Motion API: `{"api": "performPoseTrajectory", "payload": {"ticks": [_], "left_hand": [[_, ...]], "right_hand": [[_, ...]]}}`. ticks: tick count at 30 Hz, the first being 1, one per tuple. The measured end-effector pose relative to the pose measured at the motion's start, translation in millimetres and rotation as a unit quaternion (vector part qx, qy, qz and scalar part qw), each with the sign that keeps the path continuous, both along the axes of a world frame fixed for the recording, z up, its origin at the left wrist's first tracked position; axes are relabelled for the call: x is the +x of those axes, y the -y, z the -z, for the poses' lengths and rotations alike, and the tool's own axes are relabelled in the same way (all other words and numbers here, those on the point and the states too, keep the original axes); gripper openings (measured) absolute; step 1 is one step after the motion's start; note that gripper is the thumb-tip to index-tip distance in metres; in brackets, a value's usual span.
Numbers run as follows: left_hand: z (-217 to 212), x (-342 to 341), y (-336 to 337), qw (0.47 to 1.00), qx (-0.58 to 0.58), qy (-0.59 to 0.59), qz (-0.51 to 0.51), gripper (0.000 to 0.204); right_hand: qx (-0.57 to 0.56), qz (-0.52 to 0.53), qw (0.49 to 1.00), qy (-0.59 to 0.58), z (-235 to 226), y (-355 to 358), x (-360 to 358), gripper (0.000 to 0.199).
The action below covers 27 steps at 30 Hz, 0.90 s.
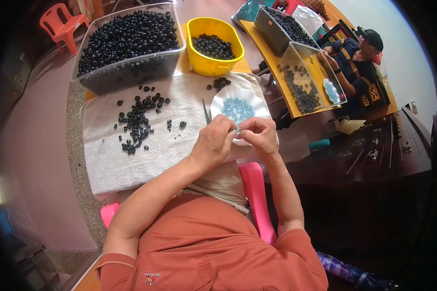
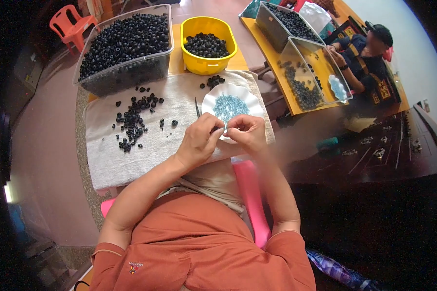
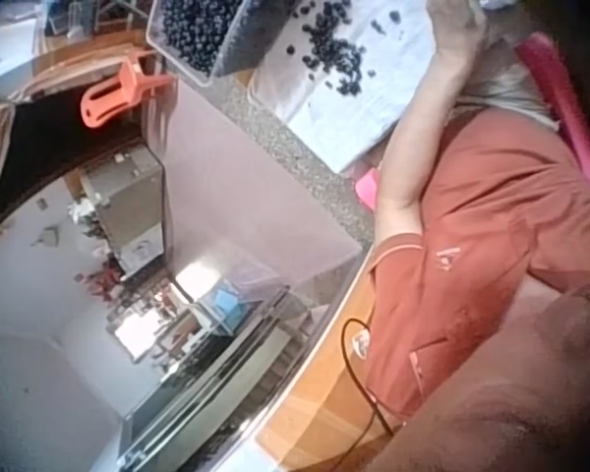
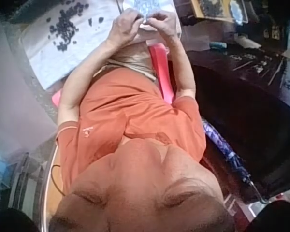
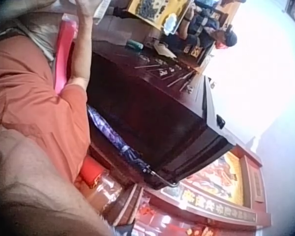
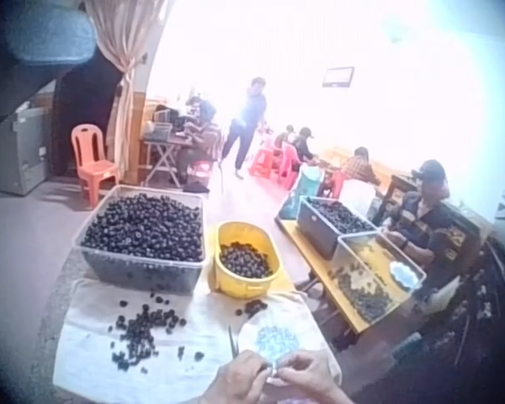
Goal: Sorting small black objects by hand on a workspace and placing selected items into a small dish.
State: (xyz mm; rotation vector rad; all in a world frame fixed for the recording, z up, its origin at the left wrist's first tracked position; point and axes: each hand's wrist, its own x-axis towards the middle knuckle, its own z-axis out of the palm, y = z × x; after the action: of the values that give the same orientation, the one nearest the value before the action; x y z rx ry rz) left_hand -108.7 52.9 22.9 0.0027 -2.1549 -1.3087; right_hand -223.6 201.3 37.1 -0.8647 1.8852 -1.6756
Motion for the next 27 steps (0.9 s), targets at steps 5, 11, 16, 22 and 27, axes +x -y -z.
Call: {"api": "performPoseTrajectory", "payload": {"ticks": [5, 11, 16, 22, 27], "left_hand": [[-0.3, -2.7, 4.1, 0.999, 0.017, 0.031, 0.017, 0.012], [0.2, -3.4, 6.5, 0.998, 0.034, 0.058, 0.019, 0.012], [-2.8, -4.5, 6.4, 0.997, 0.041, 0.066, 0.023, 0.013], [-7.5, -4.7, 6.5, 0.997, 0.040, 0.066, 0.028, 0.013], [-7.8, -7.9, 6.3, 0.996, 0.041, 0.068, 0.030, 0.012]], "right_hand": [[-0.022, -0.008, 0.992, -0.128, 0.9, -1.0, 1.3, 0.009], [-0.016, -0.031, 0.906, -0.422, -16.9, 5.4, 5.7, 0.015], [-0.028, -0.029, 0.928, -0.371, -12.0, 1.7, 5.3, 0.014], [-0.004, -0.013, 0.989, -0.149, -6.2, -6.5, -0.2, 0.012], [-0.011, -0.023, 0.999, -0.024, -10.2, -4.8, -2.6, 0.010]]}}
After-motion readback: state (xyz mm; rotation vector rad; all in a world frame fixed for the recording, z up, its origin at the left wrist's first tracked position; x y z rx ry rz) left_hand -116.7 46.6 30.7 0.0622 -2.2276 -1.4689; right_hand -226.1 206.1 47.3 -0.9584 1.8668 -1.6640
